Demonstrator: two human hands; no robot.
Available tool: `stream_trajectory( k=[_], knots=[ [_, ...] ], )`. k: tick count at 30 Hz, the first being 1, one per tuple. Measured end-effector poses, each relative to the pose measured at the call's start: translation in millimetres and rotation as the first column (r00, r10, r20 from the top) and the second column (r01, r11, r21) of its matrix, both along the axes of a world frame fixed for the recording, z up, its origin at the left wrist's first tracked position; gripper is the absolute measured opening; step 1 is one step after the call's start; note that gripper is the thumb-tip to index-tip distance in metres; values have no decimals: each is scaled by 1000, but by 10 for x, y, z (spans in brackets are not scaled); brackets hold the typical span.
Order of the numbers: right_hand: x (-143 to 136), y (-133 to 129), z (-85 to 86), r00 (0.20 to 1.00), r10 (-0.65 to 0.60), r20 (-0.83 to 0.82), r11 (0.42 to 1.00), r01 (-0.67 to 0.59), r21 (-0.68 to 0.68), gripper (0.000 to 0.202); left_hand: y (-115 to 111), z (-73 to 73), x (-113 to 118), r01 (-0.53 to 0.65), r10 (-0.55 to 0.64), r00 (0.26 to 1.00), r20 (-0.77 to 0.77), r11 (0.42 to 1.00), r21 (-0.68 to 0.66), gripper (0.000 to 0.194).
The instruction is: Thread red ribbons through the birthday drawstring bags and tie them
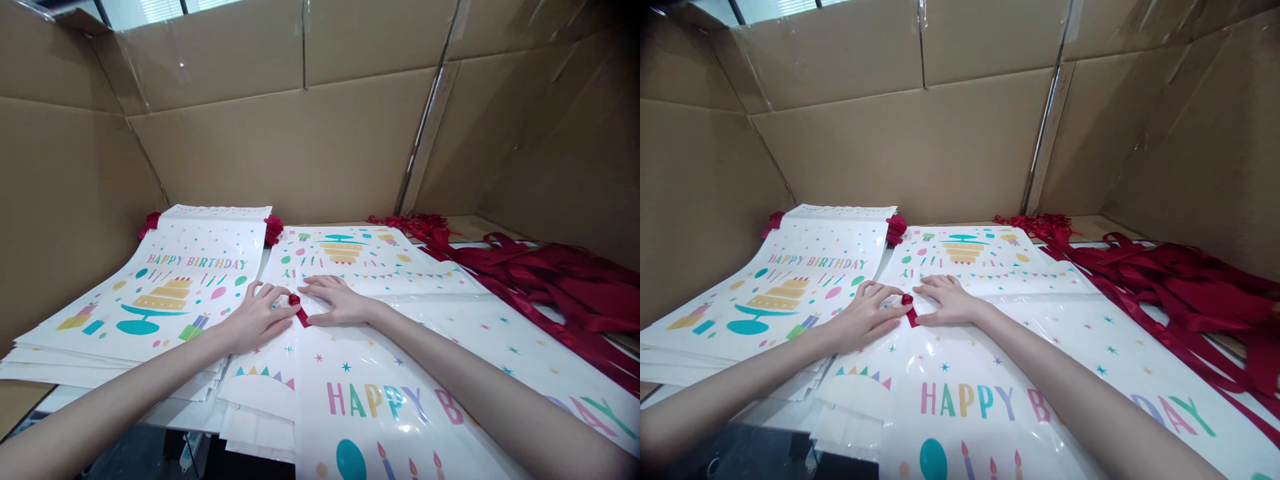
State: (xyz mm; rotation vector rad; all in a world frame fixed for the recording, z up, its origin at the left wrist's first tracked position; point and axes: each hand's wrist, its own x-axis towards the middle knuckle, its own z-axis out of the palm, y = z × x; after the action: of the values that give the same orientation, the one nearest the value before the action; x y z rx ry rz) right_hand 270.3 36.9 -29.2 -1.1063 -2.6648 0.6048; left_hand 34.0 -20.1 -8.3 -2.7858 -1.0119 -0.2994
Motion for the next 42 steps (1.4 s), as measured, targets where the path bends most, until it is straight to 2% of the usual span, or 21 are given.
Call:
stream_trajectory(
  k=[7, 9, 11, 14, 19, 24, 31, 36, 42],
  knots=[
    [11, 8, -12, 1000, 16, 7, 1000, -16, 9, 80, 12, 49, -1, 6, -4, 1000, 18, 998, -69, 31],
    [9, 4, -5, 1000, 18, 15, 1000, -18, 10, 80, 32, 44, -5, -23, 31, 998, 59, 992, -125, 32],
    [8, 3, 3, 1000, 21, 19, 1000, -21, 12, 80, 58, 28, -6, -87, 117, 983, 143, 975, -205, 34],
    [10, 6, 8, 999, 26, 30, 1000, -26, 10, 80, 96, 0, 6, -167, 275, 922, 272, 917, -362, 36],
    [20, 6, 18, 998, 31, 50, 1000, -31, -5, 82, 128, 15, 52, -80, 395, 813, 429, 805, -588, 35],
    [16, -10, 44, 998, 32, 58, 999, -32, -6, 83, 151, 116, 112, -30, 567, 702, 431, 628, -777, 38],
    [15, -27, 76, 998, 28, 55, 1000, -27, -11, 81, 176, 158, 162, 26, 765, 517, 383, 433, -901, 45],
    [19, -23, 66, 998, 22, 55, 1000, -20, -22, 83, 171, 205, 209, 20, 821, 460, 337, 370, -929, 51],
    [20, -21, 60, 998, 24, 54, 999, -23, -27, 85, 176, 225, 259, 24, 820, 452, 350, 381, -924, 51]
  ],
)
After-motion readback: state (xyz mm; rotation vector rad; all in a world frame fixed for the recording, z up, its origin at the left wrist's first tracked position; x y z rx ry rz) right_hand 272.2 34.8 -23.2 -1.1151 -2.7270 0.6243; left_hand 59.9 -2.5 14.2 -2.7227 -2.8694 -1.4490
